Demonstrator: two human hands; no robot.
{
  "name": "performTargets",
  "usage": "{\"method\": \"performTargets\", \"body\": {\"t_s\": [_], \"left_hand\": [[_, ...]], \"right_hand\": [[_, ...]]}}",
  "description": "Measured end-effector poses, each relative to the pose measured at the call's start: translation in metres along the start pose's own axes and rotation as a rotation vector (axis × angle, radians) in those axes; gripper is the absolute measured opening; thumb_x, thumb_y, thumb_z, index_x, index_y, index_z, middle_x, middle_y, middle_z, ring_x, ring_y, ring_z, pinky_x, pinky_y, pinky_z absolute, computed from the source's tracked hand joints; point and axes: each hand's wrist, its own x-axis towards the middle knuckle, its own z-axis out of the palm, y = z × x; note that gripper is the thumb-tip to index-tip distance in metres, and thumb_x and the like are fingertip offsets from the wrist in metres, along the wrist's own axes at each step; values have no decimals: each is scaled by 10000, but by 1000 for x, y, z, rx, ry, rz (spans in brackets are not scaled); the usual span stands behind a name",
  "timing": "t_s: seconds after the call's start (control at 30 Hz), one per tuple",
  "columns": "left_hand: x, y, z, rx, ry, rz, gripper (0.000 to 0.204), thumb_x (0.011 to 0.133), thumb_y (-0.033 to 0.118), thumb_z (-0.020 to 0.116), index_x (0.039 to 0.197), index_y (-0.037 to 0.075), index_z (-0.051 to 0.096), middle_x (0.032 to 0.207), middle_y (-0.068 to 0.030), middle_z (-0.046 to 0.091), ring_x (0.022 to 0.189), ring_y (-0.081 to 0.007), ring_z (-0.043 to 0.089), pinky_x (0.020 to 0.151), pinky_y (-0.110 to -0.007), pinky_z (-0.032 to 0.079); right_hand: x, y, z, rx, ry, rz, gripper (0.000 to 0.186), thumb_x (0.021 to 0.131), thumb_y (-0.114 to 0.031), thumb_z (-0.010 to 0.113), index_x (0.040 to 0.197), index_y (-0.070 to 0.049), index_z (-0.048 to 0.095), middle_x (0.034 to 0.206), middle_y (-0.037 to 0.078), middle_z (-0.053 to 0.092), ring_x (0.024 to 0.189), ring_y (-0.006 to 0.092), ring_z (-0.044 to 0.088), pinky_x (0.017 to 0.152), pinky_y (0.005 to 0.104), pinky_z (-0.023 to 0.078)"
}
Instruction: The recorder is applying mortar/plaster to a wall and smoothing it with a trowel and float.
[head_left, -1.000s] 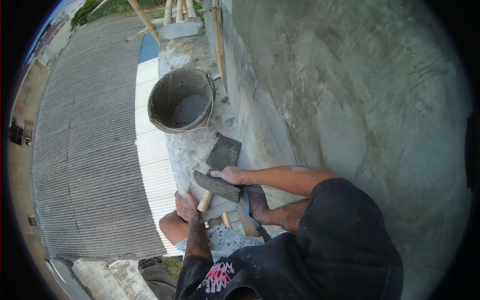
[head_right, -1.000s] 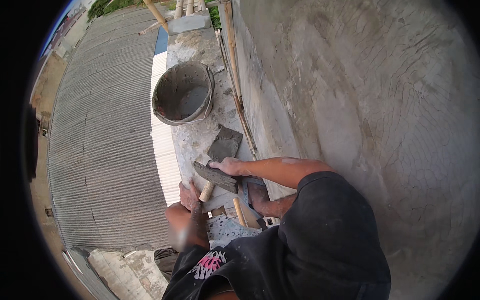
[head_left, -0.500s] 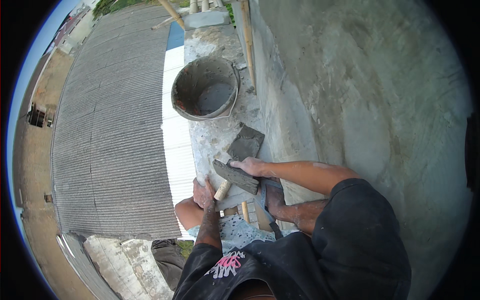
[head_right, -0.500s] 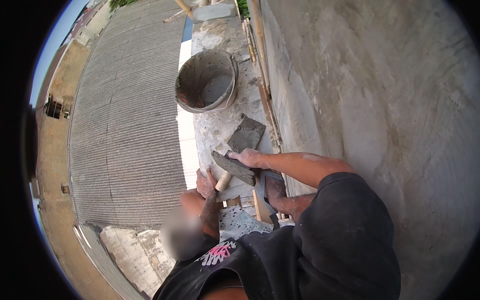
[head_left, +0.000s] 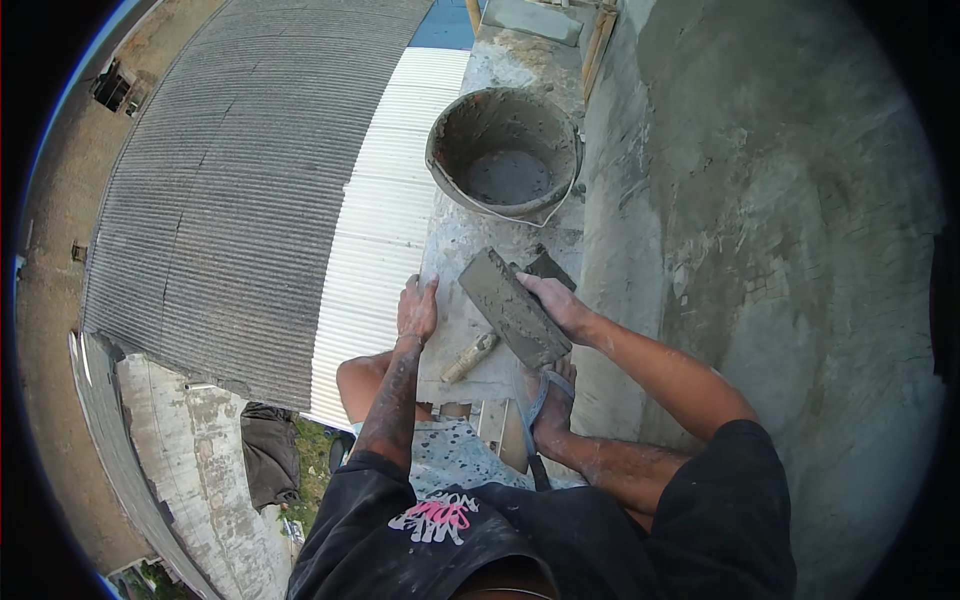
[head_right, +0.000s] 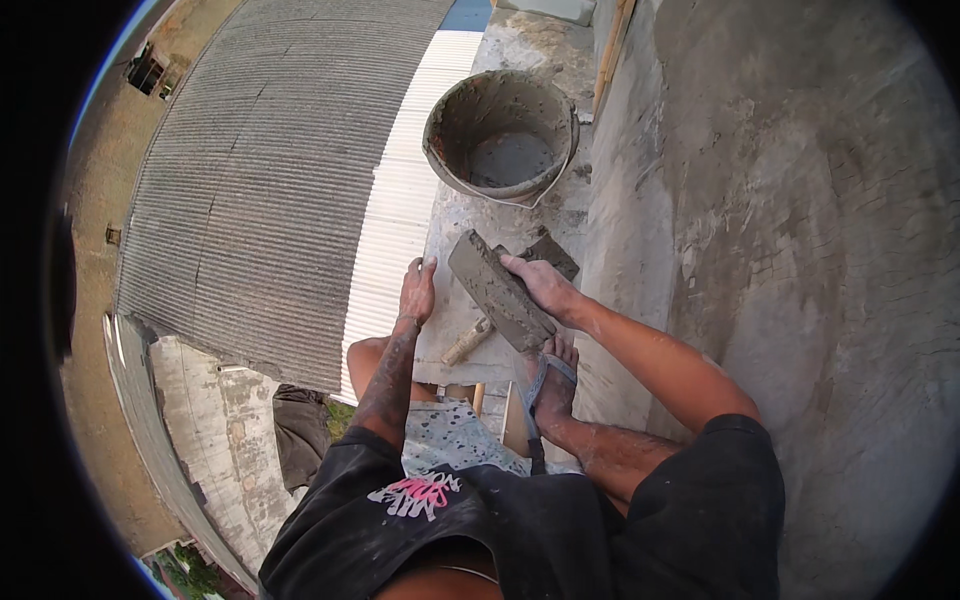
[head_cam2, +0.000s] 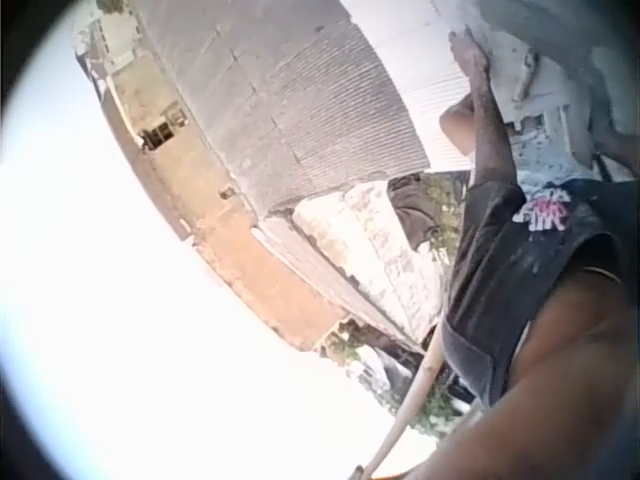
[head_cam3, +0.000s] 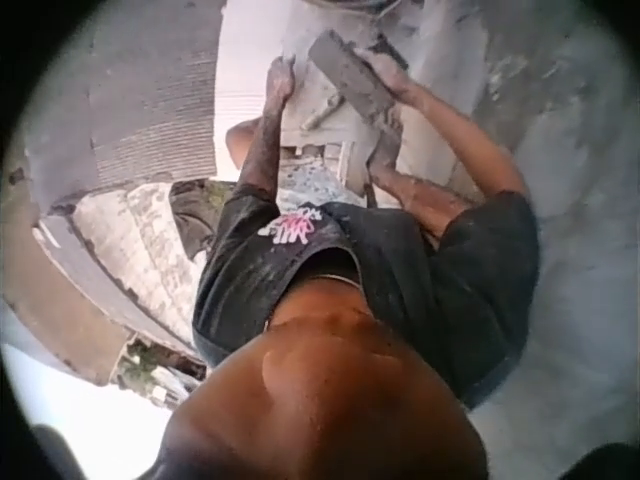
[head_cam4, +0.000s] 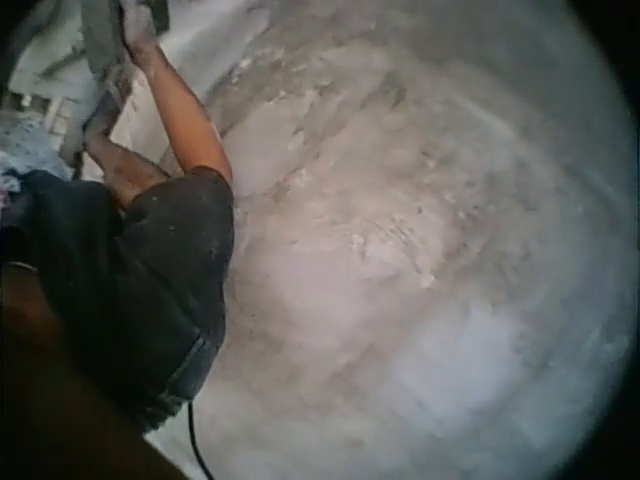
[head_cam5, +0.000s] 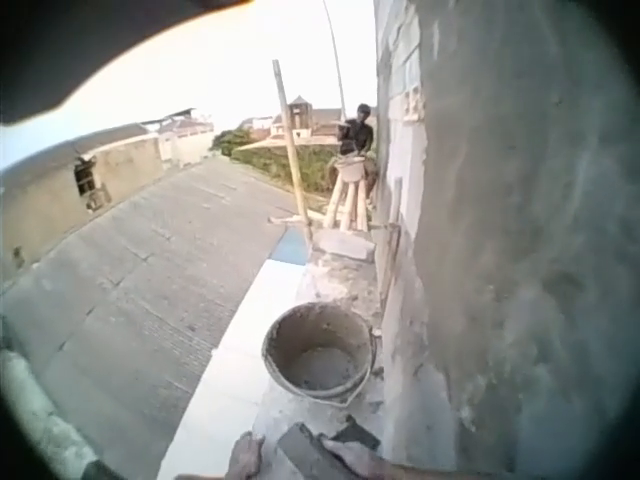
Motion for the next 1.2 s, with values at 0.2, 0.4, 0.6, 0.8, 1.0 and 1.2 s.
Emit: {"method": "performTargets", "body": {"t_s": [0.2,0.4,0.6,0.8,1.0,1.2], "left_hand": [[4,-1,27,304,-78,-16,984,753,624,510,1409,26,85,1350,-218,323,1261,-356,297,1007,-509,234],[13,-8,34,382,-94,-18,1037,720,613,566,1409,16,71,1361,-189,300,1284,-352,247,1020,-547,187],[12,-9,36,376,-96,25,1076,716,655,547,1406,16,23,1380,-225,257,1291,-374,225,1007,-563,186],[2,-1,31,361,-67,26,1062,719,636,555,1410,23,33,1382,-214,259,1300,-364,216,1024,-553,157],[-9,16,15,302,-39,5,991,720,575,583,1398,22,115,1335,-216,314,1267,-350,261,1029,-535,160],[24,96,-9,-409,369,137,930,767,660,481,1344,-45,296,1296,-300,376,1230,-376,359,1031,-412,267]], "right_hand": [[3,-9,-26,212,171,-24,493,928,-425,410,1027,17,605,899,68,638,782,104,589,730,242,463],[9,-6,-24,229,209,-59,478,928,-417,416,1030,9,608,875,60,649,769,112,607,733,241,476],[6,-28,-29,51,130,-120,490,913,-434,451,973,18,631,833,39,643,720,90,583,693,229,460],[7,-68,-40,-271,289,-311,496,877,-454,521,840,20,661,739,-16,593,650,56,494,628,225,410],[-5,-92,-56,-221,374,-387,478,871,-434,541,853,27,665,745,-2,597,683,65,500,648,232,411],[-8,-117,-84,-253,637,-444,454,881,-397,536,949,39,642,782,23,609,713,97,522,667,244,423]]}}
